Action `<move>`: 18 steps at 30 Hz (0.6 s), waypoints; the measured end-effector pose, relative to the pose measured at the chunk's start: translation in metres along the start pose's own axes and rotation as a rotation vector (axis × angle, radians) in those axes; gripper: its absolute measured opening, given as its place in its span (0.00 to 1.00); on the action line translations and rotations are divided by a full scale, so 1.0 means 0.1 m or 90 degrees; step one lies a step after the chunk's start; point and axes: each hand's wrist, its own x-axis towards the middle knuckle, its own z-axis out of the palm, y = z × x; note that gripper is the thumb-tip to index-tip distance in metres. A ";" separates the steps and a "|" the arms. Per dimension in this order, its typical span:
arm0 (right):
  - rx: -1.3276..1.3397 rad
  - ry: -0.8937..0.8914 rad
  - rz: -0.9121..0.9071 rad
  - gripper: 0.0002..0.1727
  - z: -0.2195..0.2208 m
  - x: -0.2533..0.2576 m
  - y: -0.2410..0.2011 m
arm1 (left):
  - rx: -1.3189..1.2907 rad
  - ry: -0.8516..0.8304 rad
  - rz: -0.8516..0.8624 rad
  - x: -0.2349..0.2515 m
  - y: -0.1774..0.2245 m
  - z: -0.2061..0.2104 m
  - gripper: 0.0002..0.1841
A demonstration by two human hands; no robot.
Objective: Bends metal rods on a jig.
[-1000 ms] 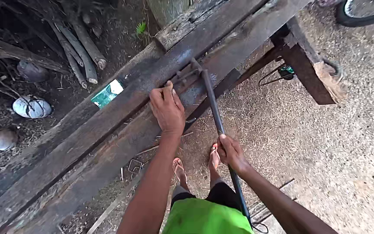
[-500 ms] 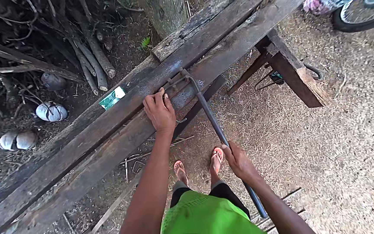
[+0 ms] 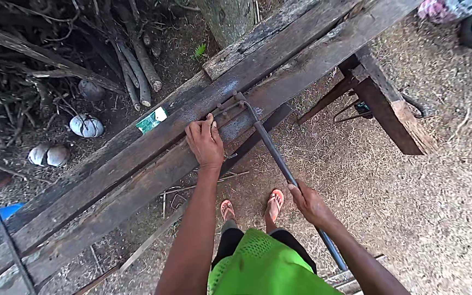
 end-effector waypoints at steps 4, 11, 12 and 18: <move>0.000 0.007 0.004 0.30 0.01 0.00 0.02 | 0.006 -0.030 -0.005 -0.02 -0.02 -0.01 0.19; 0.006 0.005 0.019 0.32 -0.01 -0.01 -0.02 | 0.007 -0.054 0.009 -0.03 -0.02 -0.04 0.20; 0.025 0.021 0.028 0.31 0.09 -0.04 -0.08 | 0.000 -0.058 0.002 0.00 0.00 -0.03 0.20; -0.041 0.173 0.061 0.31 0.20 -0.27 -0.36 | -0.142 -0.193 -0.126 0.19 0.11 -0.31 0.18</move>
